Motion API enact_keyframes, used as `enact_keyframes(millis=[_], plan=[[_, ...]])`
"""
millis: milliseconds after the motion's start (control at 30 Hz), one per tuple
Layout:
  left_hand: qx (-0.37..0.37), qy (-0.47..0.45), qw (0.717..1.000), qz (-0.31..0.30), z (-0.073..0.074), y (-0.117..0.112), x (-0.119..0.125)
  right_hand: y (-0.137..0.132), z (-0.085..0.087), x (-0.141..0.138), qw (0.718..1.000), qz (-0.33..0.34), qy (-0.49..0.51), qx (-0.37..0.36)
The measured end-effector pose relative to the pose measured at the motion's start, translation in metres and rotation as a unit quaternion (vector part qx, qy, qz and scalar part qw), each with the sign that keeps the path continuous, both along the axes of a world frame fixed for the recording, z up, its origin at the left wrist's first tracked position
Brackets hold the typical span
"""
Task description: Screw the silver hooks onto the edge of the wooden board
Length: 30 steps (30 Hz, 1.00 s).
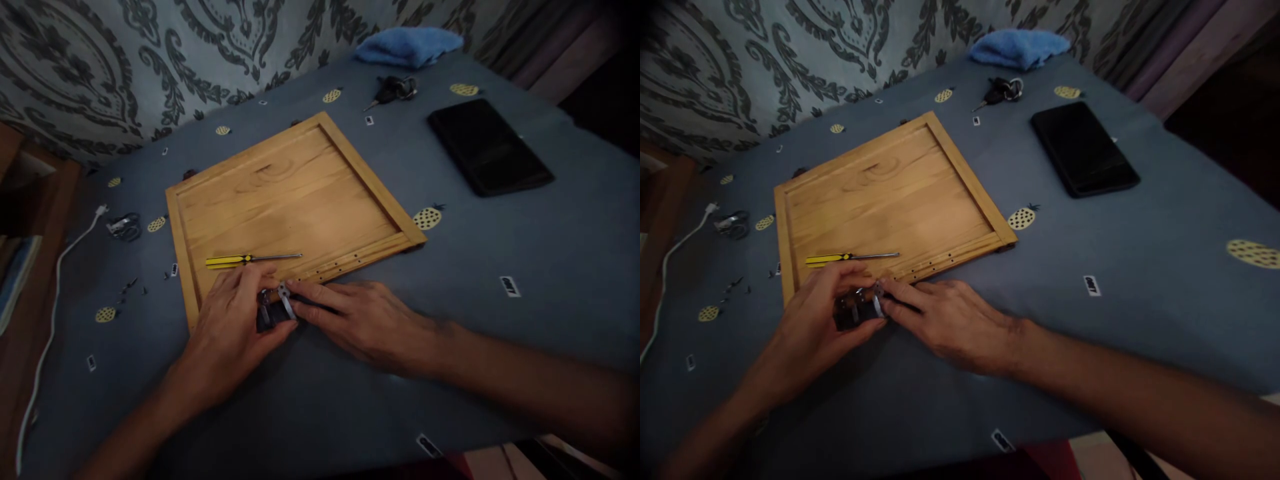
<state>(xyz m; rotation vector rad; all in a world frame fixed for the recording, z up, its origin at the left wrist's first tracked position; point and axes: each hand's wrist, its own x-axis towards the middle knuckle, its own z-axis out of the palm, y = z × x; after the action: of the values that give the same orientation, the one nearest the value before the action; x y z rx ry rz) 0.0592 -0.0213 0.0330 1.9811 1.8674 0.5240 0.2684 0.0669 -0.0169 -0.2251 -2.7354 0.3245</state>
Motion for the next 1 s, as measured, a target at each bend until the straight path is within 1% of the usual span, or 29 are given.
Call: enact_keyframes(millis=[300, 567, 800, 1000], plan=[[-0.009, -0.005, 1.000, 0.007, 0.000, -0.001, -0.001, 0.001, -0.001, 0.002, 1.000, 0.011, -0.012, 0.005], [-0.013, -0.010, 1.000, 0.008, -0.002, 0.000, 0.000, 0.003, 0.003, 0.000, 1.000, 0.019, -0.007, 0.016], [-0.016, -0.007, 1.000, 0.021, -0.003, 0.000, 0.000, 0.003, 0.010, 0.000, 0.999, 0.009, -0.035, 0.022], [-0.016, -0.006, 1.000, 0.022, -0.002, 0.001, 0.000, 0.002, 0.009, -0.001, 0.998, 0.007, -0.048, 0.029]])
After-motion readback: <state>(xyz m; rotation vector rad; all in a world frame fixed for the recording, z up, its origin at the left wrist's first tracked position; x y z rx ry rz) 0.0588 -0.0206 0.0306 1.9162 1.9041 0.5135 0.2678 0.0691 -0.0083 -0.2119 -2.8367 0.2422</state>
